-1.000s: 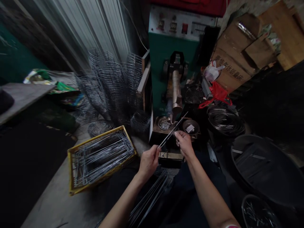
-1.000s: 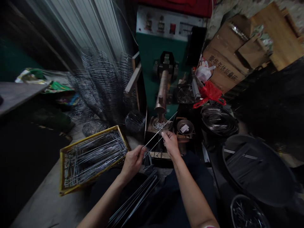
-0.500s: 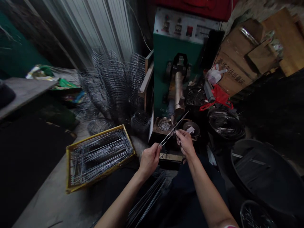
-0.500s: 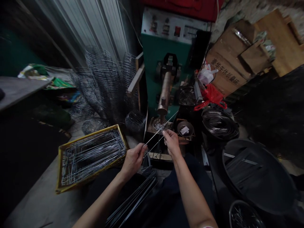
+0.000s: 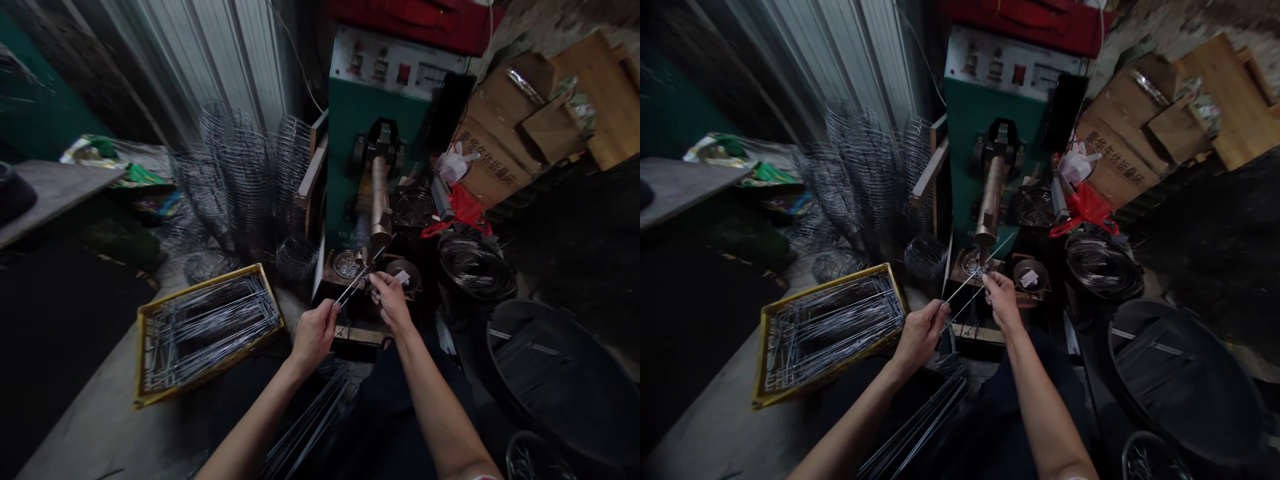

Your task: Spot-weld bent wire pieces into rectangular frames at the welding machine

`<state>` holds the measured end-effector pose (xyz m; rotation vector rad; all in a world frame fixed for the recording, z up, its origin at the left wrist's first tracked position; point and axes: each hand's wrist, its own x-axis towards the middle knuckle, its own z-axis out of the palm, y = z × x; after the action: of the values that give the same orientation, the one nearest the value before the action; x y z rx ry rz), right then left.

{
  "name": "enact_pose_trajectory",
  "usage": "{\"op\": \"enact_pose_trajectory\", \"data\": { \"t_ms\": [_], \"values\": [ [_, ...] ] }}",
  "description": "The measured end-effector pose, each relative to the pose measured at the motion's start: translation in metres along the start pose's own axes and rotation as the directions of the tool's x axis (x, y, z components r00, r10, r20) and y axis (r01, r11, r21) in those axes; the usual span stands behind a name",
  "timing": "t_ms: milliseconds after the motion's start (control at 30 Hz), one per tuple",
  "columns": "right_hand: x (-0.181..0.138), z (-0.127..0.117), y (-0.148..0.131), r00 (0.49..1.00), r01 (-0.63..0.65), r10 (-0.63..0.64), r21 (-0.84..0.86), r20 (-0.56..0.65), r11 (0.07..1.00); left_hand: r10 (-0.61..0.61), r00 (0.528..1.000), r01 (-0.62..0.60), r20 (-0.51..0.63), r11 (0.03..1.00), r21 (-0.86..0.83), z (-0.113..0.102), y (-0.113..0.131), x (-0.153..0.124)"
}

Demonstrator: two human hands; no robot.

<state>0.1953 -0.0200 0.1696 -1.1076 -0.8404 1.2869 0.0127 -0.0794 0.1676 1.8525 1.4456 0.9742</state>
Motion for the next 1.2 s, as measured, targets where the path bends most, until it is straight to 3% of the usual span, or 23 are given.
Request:
{"op": "enact_pose_trajectory", "data": {
  "t_ms": [333, 1200],
  "values": [
    [0.000, 0.002, 0.001, 1.000, -0.005, 0.005, -0.006, 0.003, 1.000, -0.037, 0.999, 0.037, 0.001, 0.999, 0.006, 0.000, -0.002, -0.002],
    [0.002, 0.000, 0.000, 0.999, -0.042, 0.043, 0.005, -0.022, 0.999, 0.048, 0.999, -0.048, 0.012, 0.999, 0.002, -0.006, -0.002, 0.011]
  ]
}}
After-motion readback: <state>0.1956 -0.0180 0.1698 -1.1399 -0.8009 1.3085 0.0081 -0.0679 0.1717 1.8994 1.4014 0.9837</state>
